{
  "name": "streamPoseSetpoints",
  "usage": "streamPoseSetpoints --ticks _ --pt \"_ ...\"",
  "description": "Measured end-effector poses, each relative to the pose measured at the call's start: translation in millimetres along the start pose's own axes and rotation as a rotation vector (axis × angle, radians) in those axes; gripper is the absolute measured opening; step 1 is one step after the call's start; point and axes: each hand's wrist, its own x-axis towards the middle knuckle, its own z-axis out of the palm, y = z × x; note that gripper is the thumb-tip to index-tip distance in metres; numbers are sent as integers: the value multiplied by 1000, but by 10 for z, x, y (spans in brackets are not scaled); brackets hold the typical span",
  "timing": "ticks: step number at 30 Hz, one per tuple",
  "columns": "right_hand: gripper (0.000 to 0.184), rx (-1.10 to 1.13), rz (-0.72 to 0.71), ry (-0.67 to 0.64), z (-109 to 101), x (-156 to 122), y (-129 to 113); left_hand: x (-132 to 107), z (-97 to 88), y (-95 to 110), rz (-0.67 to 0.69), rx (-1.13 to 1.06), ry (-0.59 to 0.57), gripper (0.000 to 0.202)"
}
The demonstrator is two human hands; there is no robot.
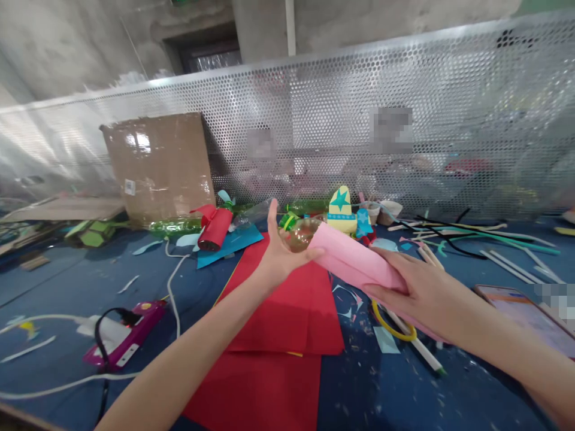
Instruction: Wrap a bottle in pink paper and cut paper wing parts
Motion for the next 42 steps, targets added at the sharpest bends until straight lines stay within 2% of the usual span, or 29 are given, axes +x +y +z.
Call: streamPoseSetpoints --ticks 2,3,4,6,7,9,12,16,19,24,28,30,32,34,35,36,38,39,41,42 --pt "55 -70 -22 -28 -6 -21 77 0 -55 48 211 397 8 130" --pt "55 -92 -29 -51 -6 -36 98 -27 -58 107 332 625 -1 125" --pt "56 -104 -37 -78 -3 -53 103 -74 -43 181 418 840 -40 111" --pt "55 -104 -63 -141 3 -91 59 -214 45 336 542 1159 -232 84" --pt "54 -94 -79 -170 5 -110 13 -297 109 397 598 1256 -343 82" --pt "46 -63 -108 -213 0 -146 -107 -457 248 458 619 1355 -505 95" --pt "33 -62 -146 -233 -27 -184 -279 -607 396 415 513 1434 -589 108" --pt "37 -136 -214 -202 -28 -208 -367 -620 423 316 254 1375 -662 95" --pt "43 -203 -261 -174 54 -228 -375 -592 389 284 113 1260 -649 92" --pt "53 -289 -293 -101 209 -255 -431 -595 350 255 45 1120 -686 84" --pt "48 -187 -286 -98 89 -197 -395 -532 301 268 -22 1087 -684 83" --pt "49 -96 -199 -22 -70 -141 -296 -431 233 300 -55 1042 -605 79" --pt "49 -45 -45 146 -251 -84 -148 -286 123 343 -88 1052 -490 78" --pt "44 -35 132 225 -392 -35 25 -125 -14 383 -180 1094 -433 75" --pt "41 -52 201 211 -431 -13 112 -51 -84 397 -246 1085 -378 71" --pt "37 -76 256 126 -444 7 195 13 -150 406 -280 1025 -331 68" --pt "27 -144 288 -184 -397 42 335 99 -251 406 -319 776 -382 60" --pt "23 -155 274 -290 -345 57 387 121 -284 399 -339 672 -411 58" --pt "17 -193 243 -452 -218 77 451 135 -314 377 -373 538 -451 55" --pt "16 -213 235 -492 -155 81 464 134 -317 364 -385 509 -451 55"
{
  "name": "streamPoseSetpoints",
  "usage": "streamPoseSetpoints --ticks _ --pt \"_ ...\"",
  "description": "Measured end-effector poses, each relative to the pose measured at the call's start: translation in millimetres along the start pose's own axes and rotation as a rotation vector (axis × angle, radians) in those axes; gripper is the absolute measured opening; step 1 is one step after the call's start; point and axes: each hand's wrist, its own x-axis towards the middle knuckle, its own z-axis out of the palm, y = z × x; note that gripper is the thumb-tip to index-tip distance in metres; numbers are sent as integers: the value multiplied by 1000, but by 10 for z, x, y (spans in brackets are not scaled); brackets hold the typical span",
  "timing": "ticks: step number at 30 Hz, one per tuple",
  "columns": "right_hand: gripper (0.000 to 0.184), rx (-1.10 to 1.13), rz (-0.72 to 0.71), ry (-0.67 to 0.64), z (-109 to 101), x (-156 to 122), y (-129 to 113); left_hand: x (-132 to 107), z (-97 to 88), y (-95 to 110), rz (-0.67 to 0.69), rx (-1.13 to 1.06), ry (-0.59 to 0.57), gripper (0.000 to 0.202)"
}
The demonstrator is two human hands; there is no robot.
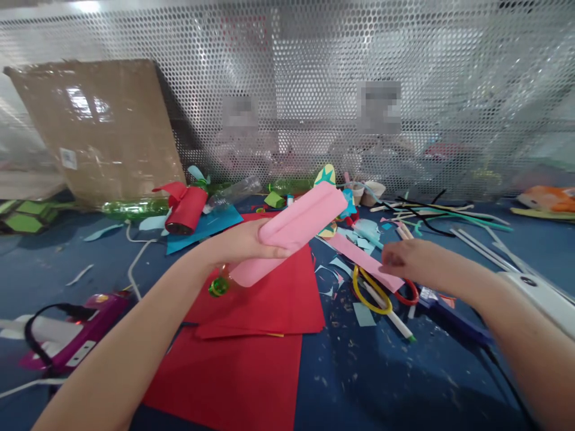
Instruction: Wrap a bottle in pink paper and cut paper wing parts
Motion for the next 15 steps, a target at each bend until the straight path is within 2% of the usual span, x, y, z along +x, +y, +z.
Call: streamPoseSetpoints --ticks 4,7,9,11,15 --pt "10 -95 19 -50 175 71 -80 16 36 -30 -6 -41 1 56" --pt "31 -114 -14 -47 253 99 -135 26 43 -54 -44 7 10 58" --pt "31 -119 -23 -41 270 118 -137 30 38 -76 -53 32 6 58" --pt "26 -126 -5 -23 241 128 -105 33 29 -98 -35 33 -5 57" --pt "34 -132 94 87 43 92 17 46 12 -137 -29 67 3 59"
